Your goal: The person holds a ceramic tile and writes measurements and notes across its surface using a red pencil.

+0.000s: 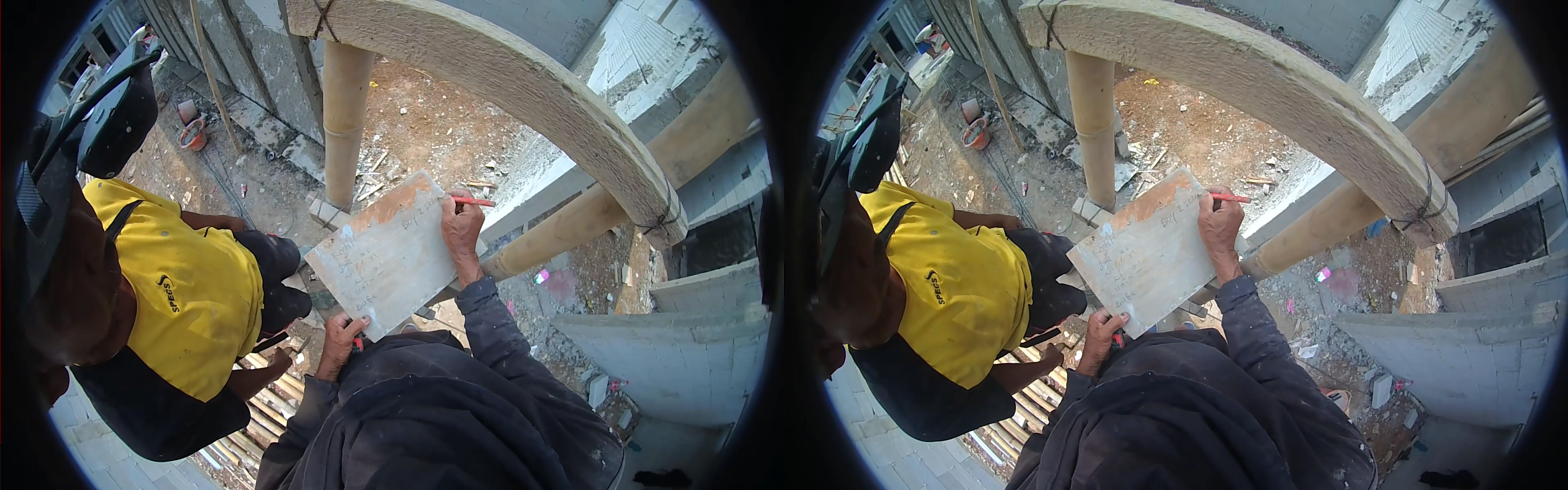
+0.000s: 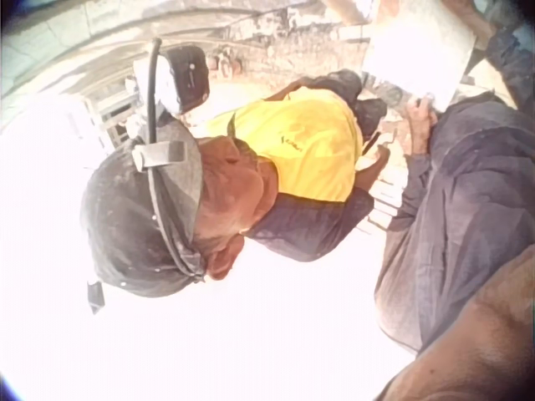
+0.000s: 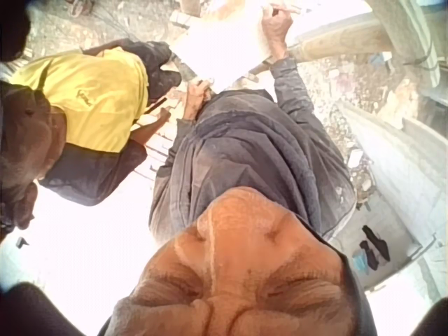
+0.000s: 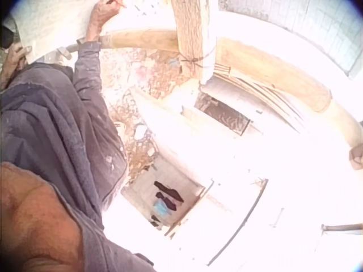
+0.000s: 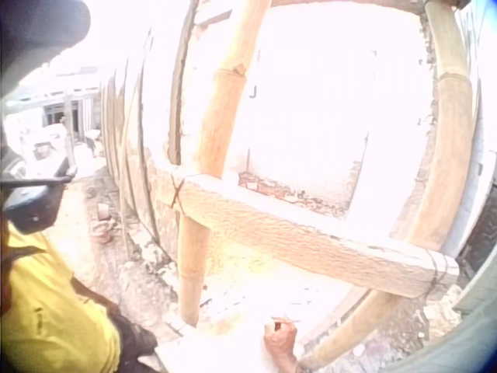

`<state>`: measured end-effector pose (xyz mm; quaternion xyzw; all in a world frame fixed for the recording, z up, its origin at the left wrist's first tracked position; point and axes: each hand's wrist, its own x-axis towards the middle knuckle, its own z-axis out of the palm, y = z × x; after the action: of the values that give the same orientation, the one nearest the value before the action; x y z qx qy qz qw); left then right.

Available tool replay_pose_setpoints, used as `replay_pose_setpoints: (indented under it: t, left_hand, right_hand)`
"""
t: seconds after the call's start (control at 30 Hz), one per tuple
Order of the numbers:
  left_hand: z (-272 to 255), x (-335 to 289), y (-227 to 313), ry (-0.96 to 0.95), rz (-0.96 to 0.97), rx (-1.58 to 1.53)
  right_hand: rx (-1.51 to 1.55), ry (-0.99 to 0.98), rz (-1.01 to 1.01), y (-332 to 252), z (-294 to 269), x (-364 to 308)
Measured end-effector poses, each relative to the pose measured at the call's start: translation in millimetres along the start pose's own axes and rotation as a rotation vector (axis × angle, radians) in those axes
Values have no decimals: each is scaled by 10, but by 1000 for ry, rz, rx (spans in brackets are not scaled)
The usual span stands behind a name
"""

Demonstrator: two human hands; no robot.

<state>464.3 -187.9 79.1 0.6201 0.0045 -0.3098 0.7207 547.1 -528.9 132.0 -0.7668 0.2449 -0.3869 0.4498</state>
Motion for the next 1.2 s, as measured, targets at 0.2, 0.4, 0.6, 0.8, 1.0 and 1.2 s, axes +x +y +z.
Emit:
replay_pose_setpoints:
  t: [0.2,0.4,0.6,0.8,1.0,1.2]
  left_hand:
    - [10,-2,46,-13,-44,-32]
    - [-42,-4,41,-11,-93,-12]
    - [34,-8,82,-17,-51,-37]
    - [-35,-1,30,-17,-65,-5]
    - [-59,-6,-36,4,18,3]
    - [-10,2,75,-48,-93,-45]
  right_hand:
    - [-38,10,-44,31,-39,-12]
    - [-14,76,-6,-29,-41,-2]
    - [-36,30,-59,73,-39,24]
    - [-27,35,25,-24,-23,13]
    - [-25,39,4,-57,17,-14]
    - [-69,100,-74,98,-3,61]
